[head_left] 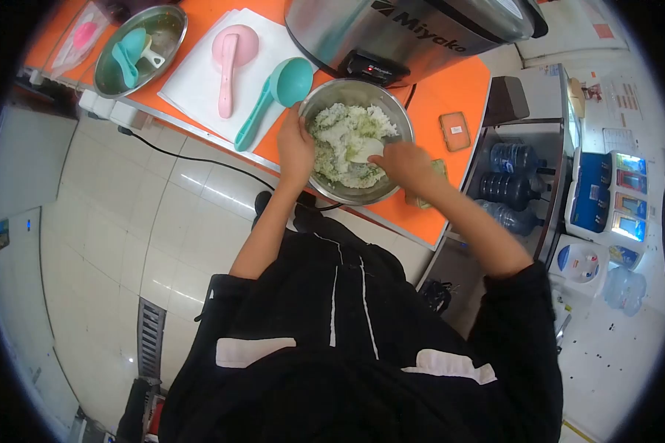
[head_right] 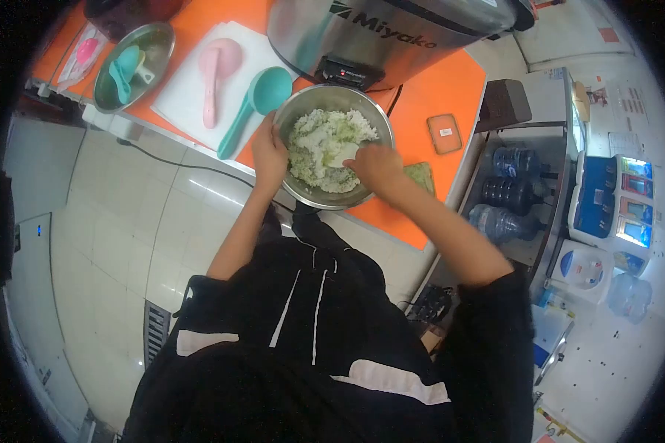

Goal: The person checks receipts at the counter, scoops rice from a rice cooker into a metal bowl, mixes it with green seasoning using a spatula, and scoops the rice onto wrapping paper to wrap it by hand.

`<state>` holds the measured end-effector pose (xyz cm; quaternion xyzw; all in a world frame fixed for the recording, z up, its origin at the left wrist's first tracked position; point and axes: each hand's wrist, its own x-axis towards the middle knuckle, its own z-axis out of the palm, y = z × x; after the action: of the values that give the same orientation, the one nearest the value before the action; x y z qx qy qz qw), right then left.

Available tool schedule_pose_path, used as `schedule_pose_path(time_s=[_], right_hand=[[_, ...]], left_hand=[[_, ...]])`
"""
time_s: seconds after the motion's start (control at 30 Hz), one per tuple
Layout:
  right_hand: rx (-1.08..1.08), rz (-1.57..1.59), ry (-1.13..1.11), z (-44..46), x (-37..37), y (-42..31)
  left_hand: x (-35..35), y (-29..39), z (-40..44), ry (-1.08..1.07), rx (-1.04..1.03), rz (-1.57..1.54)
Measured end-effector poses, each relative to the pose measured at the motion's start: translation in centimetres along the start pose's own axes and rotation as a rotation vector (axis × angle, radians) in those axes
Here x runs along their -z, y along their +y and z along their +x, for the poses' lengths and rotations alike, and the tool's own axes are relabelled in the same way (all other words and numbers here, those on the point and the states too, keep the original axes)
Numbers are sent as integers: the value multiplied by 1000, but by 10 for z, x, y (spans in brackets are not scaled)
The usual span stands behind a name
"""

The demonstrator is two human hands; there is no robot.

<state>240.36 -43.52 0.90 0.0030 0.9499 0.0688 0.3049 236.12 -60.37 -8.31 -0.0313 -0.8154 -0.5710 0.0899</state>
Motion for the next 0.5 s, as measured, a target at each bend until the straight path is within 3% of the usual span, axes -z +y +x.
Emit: schedule_pose_path(time_s=[0.13,0.23,0.3,0.33,0.43,0.5], right_hand=[[79,-37,-202,-11,60,22],[11,239,-310,0,42,47],[-239,634,-63,20,-22,53],[-161,738,39,6,-19,30],[-219,732,-18,31,-54,3],[5,362,123,20,-57,-9]], left_hand=[[-3,0,2,36,-62,8],[-2,4,-2,28,35,-28],[0,9,-5,40,34,-35],[-1,11,-6,51,43,-45],[-2,14,-10,97,55,-70],[-1,16,-8,92,73,-102]])
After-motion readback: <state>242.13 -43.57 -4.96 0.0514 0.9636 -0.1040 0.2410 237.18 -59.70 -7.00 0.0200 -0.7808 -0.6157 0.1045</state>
